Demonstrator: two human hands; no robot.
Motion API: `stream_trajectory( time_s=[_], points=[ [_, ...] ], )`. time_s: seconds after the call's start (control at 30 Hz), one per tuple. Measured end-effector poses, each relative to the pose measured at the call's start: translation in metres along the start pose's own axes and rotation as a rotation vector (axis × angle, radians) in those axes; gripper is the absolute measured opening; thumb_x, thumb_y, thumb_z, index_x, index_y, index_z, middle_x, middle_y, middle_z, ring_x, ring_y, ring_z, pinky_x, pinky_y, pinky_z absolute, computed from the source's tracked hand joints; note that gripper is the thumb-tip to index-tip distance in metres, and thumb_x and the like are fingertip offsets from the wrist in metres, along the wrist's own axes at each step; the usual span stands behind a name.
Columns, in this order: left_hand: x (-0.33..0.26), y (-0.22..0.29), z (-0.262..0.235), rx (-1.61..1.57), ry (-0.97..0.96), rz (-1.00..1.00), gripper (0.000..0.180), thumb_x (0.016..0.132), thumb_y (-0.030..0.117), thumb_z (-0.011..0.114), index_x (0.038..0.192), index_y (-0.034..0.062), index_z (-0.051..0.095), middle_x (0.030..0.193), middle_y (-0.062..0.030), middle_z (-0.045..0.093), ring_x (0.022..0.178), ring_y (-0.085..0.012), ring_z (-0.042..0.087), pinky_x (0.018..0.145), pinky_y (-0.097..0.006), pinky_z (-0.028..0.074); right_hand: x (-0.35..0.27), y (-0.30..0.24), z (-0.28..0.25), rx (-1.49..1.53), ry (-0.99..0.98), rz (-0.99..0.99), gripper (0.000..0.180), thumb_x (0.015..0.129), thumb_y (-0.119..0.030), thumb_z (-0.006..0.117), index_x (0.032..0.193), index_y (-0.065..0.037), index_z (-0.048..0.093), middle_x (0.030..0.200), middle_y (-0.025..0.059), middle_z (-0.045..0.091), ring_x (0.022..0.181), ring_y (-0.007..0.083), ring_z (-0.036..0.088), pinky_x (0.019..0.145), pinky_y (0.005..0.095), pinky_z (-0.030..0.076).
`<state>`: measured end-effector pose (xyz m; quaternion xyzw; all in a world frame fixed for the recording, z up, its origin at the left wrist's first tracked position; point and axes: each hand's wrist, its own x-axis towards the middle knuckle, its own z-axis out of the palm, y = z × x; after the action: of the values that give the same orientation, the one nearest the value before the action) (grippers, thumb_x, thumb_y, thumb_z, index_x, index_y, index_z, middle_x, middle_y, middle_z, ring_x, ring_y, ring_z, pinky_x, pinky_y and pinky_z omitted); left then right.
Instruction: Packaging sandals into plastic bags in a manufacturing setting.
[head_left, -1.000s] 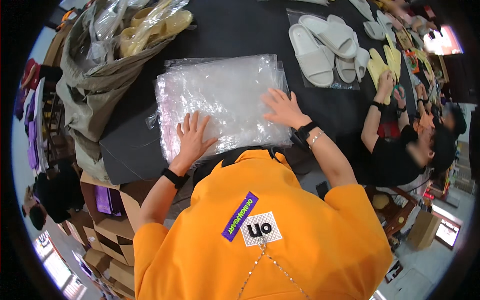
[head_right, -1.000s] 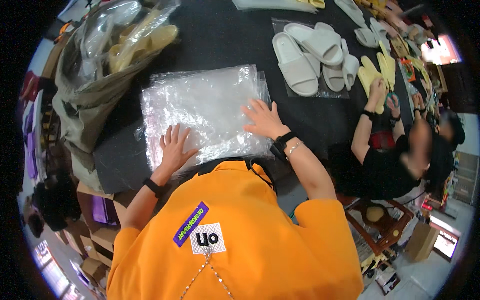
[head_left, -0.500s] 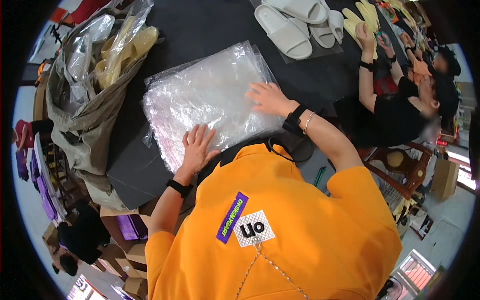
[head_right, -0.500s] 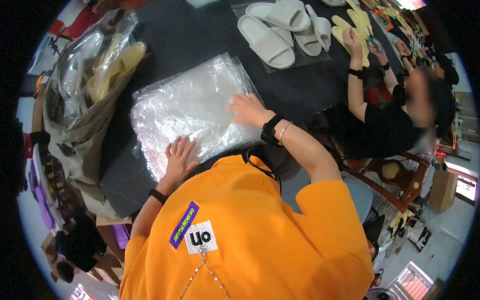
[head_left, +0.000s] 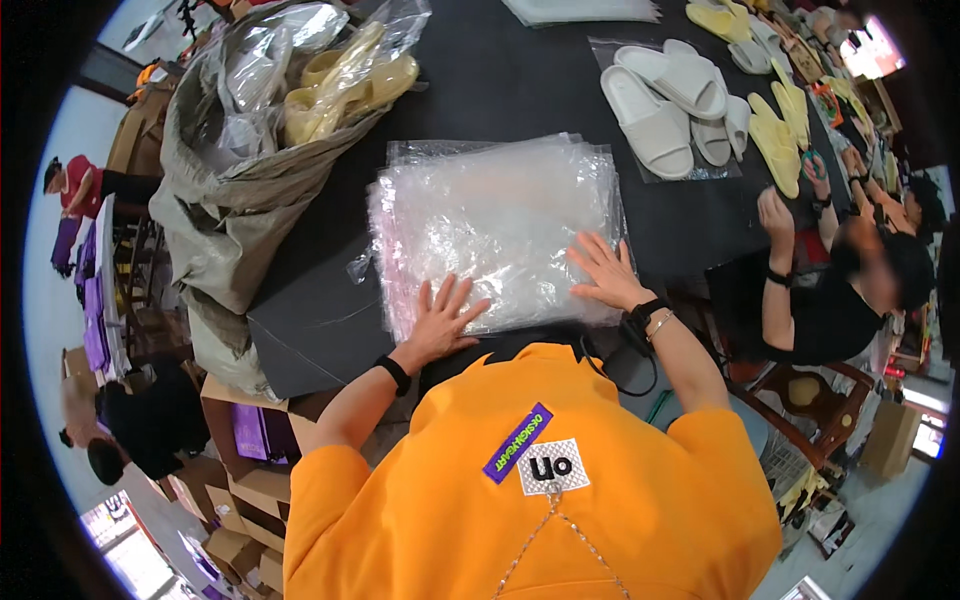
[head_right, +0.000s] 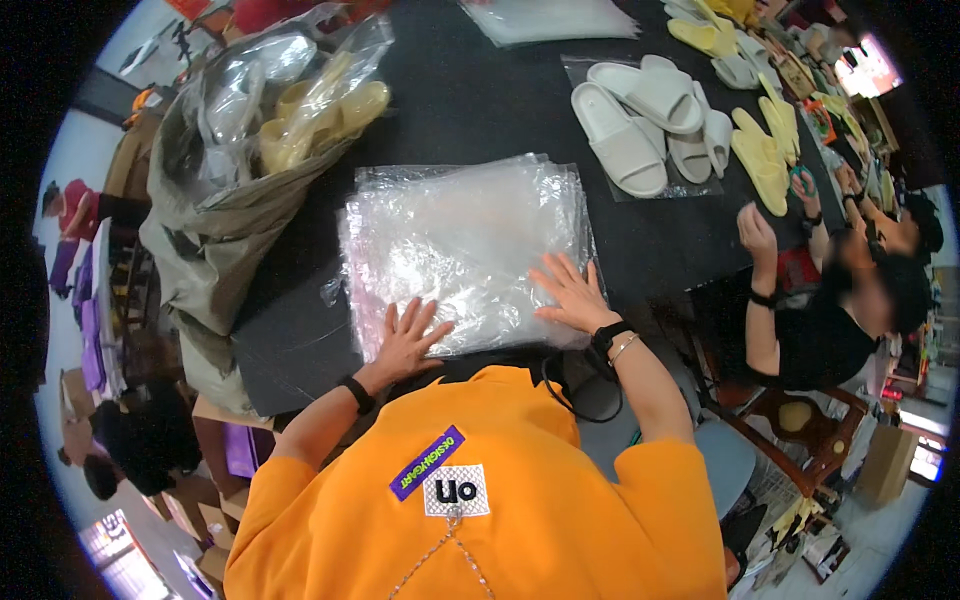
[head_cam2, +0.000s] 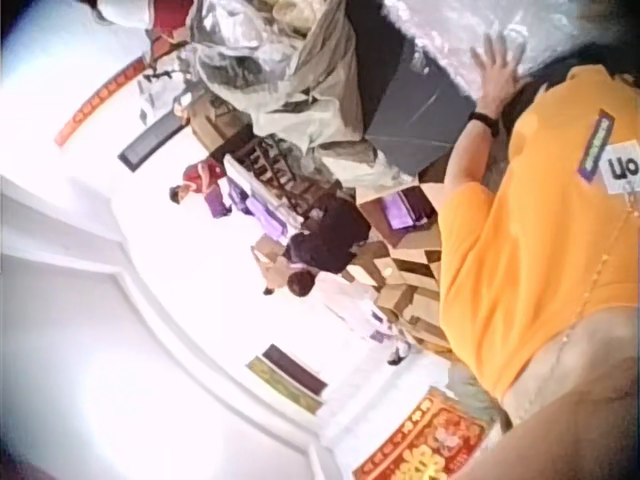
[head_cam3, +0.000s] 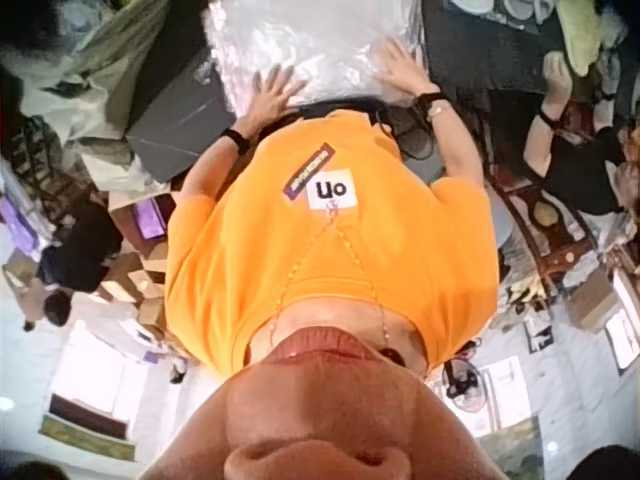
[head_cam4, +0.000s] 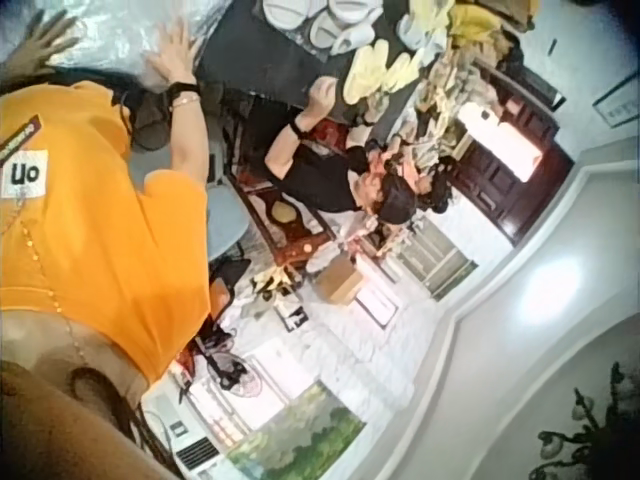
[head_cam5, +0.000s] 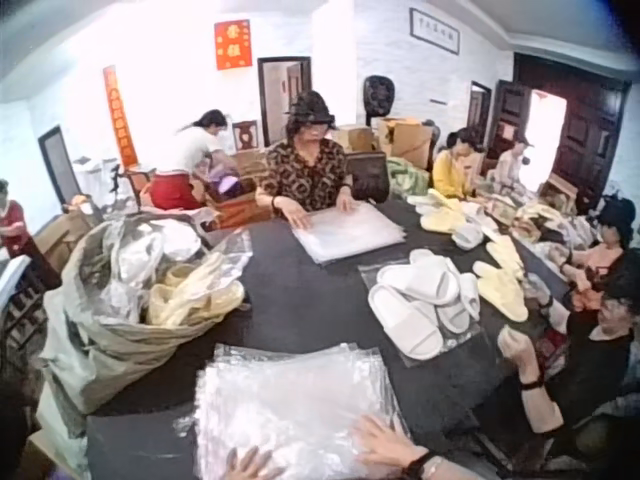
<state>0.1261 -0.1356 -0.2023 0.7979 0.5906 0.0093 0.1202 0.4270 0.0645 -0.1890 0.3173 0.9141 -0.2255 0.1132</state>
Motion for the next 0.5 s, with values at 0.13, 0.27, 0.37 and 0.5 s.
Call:
stream_trajectory(
  time_s=[0.13,0.27,0.37,0.5],
  points=[
    [-0.003,0.008,0.004,-0.056,0.016,-0.034,0.083,0.068,0.045,0.068,0.138,0.0302,0.027,0.146,-0.0128,0.014,0.134,-0.036,0.011,0.099,-0.064,0.008,0.002,-0.001,-0.007,-0.049,-0.116,-0.004,0.093,0.066,-0.062,0.06,0.14,-0.021,0.022,0.148,0.0097,0.005,0.137,0.0277,-0.001,0.103,0.0614,0.001],
    [-0.002,0.02,0.011,0.019,0.008,-0.043,0.082,0.07,0.042,0.067,0.138,0.0312,0.024,0.145,-0.0111,0.02,0.134,-0.0352,0.015,0.099,-0.064,0.011,-0.001,0.003,-0.006,-0.108,-0.142,-0.032,0.105,0.058,-0.062,0.068,0.141,-0.02,0.019,0.149,0.0107,0.002,0.137,0.0275,-0.003,0.1,0.0653,0.003],
    [-0.001,0.022,0.012,-0.061,-0.034,-0.074,0.082,0.07,0.034,0.068,0.138,0.0301,0.024,0.146,-0.0123,0.016,0.134,-0.0365,0.013,0.099,-0.064,0.01,-0.002,0.008,-0.008,-0.125,-0.102,-0.076,0.104,0.056,-0.058,0.072,0.14,-0.017,0.023,0.147,0.0124,0.007,0.136,0.0298,0.004,0.098,0.068,0.007],
    [0.008,0.012,-0.019,-0.351,-0.216,-0.156,0.065,0.073,0.033,0.064,0.132,0.026,0.04,0.143,-0.0118,0.025,0.132,-0.0327,0.019,0.101,-0.059,0.013,0.005,0.015,-0.013,-0.091,-0.043,-0.159,0.102,0.056,-0.053,0.074,0.137,-0.014,0.026,0.146,0.0143,0.012,0.135,0.0334,0.008,0.096,0.0701,0.013]
  ],
)
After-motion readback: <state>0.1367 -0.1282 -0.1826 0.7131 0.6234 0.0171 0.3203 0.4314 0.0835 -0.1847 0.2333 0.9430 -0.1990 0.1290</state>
